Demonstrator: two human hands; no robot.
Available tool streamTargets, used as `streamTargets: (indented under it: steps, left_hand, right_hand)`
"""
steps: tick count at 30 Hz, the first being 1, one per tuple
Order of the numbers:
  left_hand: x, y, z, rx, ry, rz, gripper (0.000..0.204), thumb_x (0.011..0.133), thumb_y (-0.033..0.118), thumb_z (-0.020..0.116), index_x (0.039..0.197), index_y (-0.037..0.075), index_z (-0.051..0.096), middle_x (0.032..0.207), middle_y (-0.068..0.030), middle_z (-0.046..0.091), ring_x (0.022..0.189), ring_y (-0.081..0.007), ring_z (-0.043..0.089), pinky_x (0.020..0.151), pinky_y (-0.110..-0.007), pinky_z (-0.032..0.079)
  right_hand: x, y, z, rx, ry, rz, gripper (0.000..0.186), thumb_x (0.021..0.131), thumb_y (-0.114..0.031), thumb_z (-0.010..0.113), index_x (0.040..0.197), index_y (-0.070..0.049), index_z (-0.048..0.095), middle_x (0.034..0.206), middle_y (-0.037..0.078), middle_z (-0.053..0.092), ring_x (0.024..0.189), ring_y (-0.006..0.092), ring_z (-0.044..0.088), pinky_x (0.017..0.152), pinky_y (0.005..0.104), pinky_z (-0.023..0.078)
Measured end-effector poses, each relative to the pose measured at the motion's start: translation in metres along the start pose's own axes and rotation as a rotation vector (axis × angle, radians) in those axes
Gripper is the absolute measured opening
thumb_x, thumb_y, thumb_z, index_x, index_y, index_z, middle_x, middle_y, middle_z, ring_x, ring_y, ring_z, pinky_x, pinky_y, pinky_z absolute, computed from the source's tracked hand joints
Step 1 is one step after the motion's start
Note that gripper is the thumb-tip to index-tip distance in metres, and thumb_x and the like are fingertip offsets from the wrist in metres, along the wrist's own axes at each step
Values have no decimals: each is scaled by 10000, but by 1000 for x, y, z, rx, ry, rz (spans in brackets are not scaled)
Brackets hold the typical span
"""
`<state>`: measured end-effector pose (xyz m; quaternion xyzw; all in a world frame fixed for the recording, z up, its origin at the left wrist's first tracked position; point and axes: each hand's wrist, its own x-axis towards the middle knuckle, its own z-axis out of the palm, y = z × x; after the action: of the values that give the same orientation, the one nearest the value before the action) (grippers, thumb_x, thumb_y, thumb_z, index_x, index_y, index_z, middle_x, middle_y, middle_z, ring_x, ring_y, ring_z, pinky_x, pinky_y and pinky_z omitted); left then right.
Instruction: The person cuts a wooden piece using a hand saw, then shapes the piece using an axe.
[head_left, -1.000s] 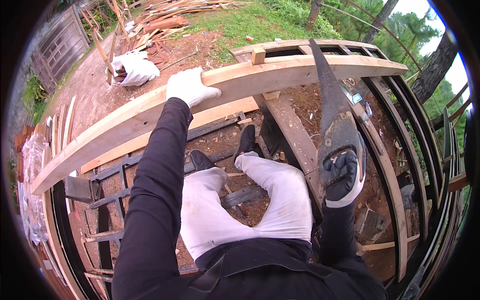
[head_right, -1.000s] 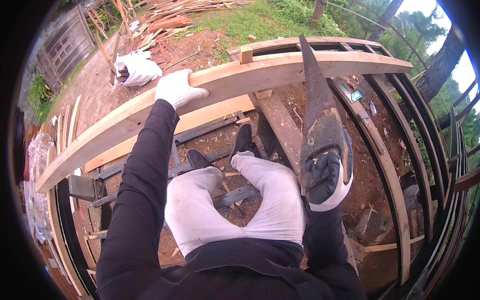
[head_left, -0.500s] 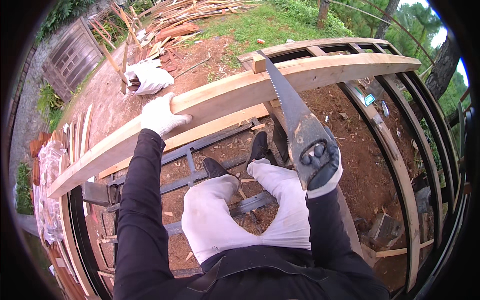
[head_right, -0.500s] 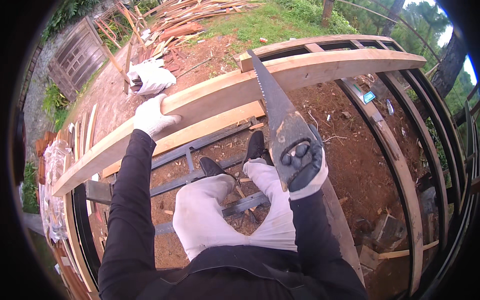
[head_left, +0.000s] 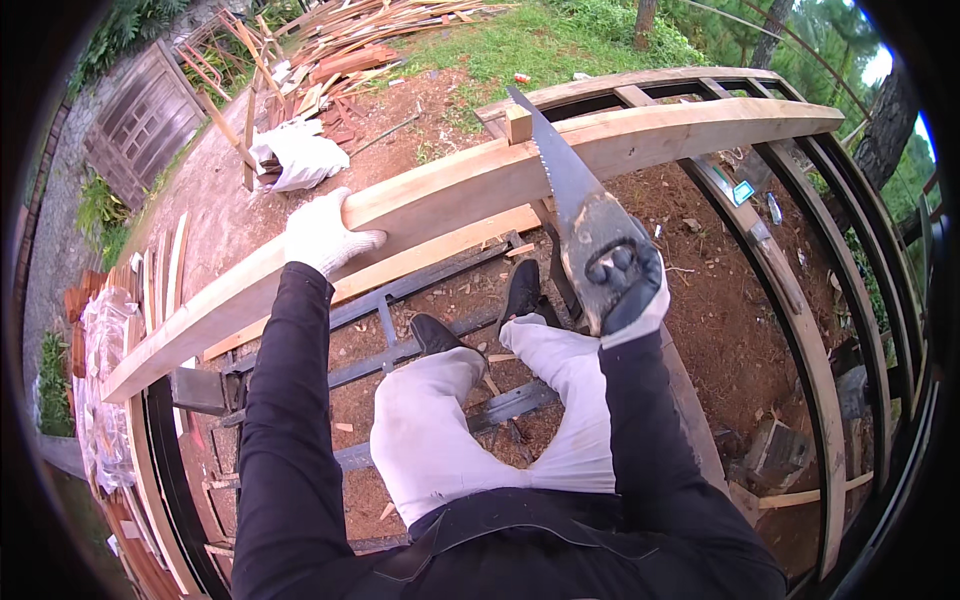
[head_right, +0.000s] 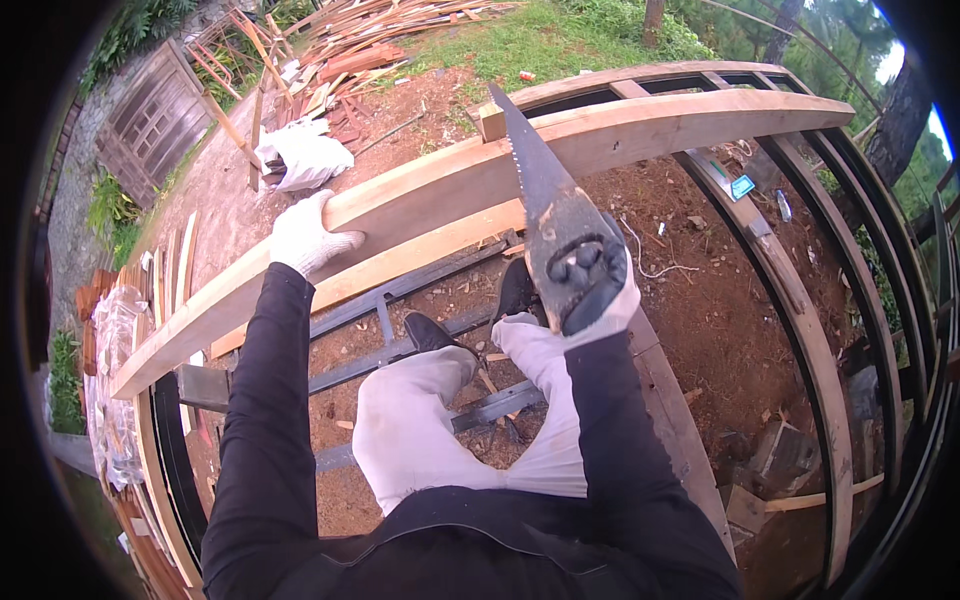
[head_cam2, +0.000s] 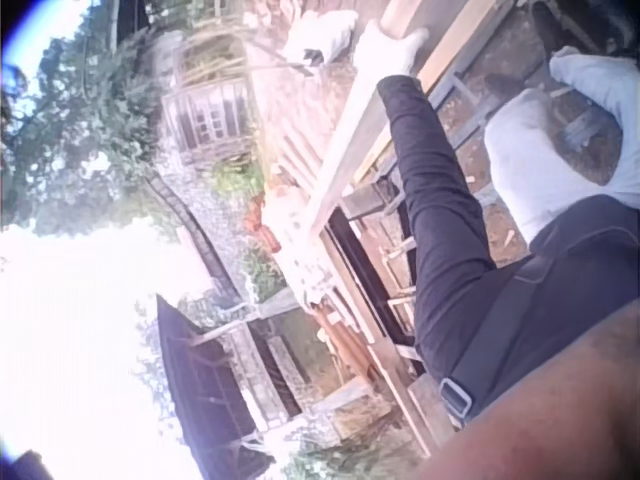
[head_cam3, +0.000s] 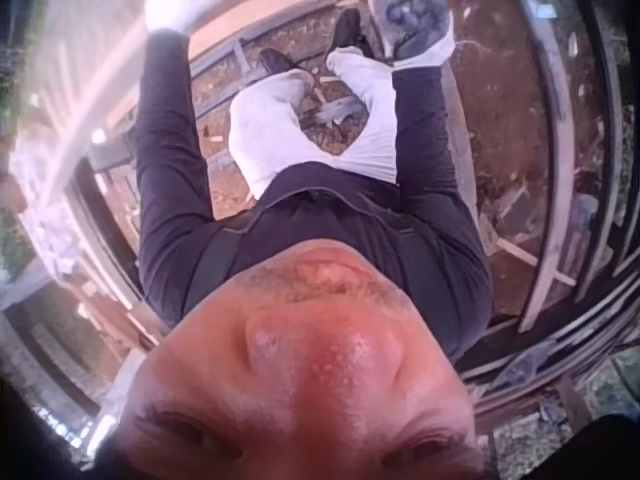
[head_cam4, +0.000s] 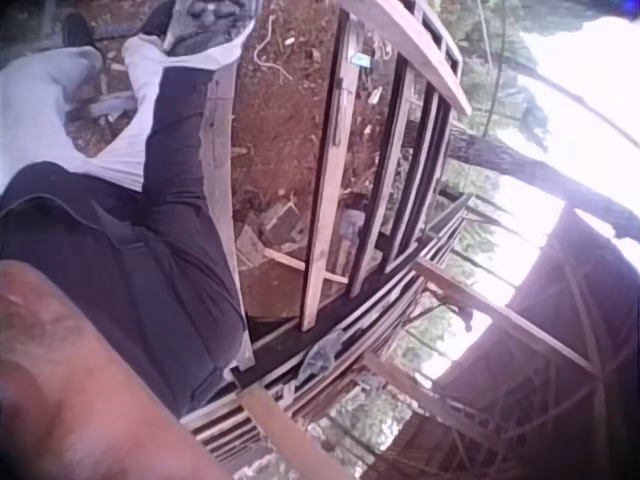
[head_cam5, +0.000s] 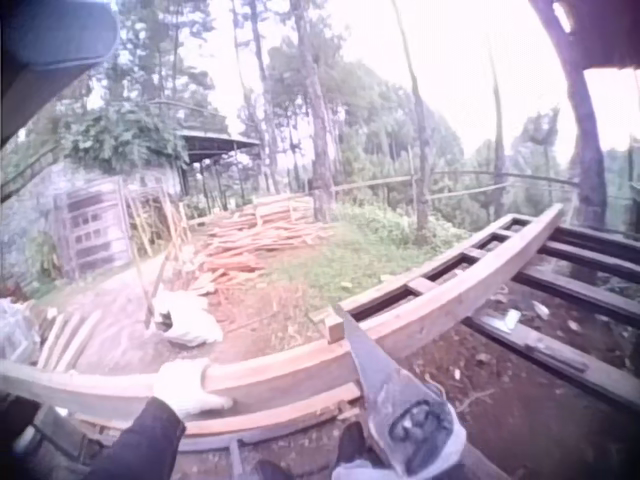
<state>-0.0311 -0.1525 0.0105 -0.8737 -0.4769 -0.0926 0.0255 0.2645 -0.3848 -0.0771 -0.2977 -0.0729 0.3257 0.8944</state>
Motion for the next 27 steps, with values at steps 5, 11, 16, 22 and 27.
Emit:
streamTargets:
  steps: [5, 11, 16, 22, 27]
  left_hand:
    - [-8, -1, 9, 20, 38, 34, 995, 622, 632, 808, 1376, 20, 594, 1220, -239, 686, 1146, -350, 659, 1037, -418, 485]
    - [-16, -20, 5, 18, 61, 12, 975, 598, 631, 809, 1340, 26, 624, 1191, -219, 701, 1124, -342, 670, 1024, -419, 491]
    - [4, 9, 5, -29, -10, 13, 981, 607, 637, 806, 1352, 28, 617, 1242, -220, 685, 1183, -343, 644, 1058, -411, 471]
    - [-17, -12, -7, 45, -8, -23, 967, 609, 590, 839, 1362, 30, 604, 1252, -203, 689, 1165, -336, 661, 1042, -405, 492]
    - [-7, -1, 3, 30, 10, 3, 1001, 608, 654, 789, 1375, 39, 598, 1233, -196, 693, 1142, -335, 661, 1031, -420, 487]
  right_hand:
    - [21, 1, 21, 97, 50, 107, 186, 1047, -223, 486, 963, -70, 551, 765, 23, 532, 625, 157, 535, 649, 313, 516]
    - [-89, -21, 2, -142, 170, 56, 505, 1003, -345, 495, 1425, -68, 522, 873, -4, 548, 714, 115, 527, 568, 280, 486]
    - [52, 13, 40, 64, 120, 54, 204, 1046, -262, 503, 964, -89, 576, 725, -16, 495, 526, 128, 451, 561, 309, 489]
    - [-112, -41, -16, -89, 96, 144, 530, 1017, -372, 483, 1466, -90, 480, 810, -8, 535, 669, 169, 564, 523, 311, 485]
    - [-3, 5, 8, -21, 83, 13, 215, 1038, -296, 493, 1057, -107, 593, 780, -12, 540, 573, 148, 519, 541, 342, 509]
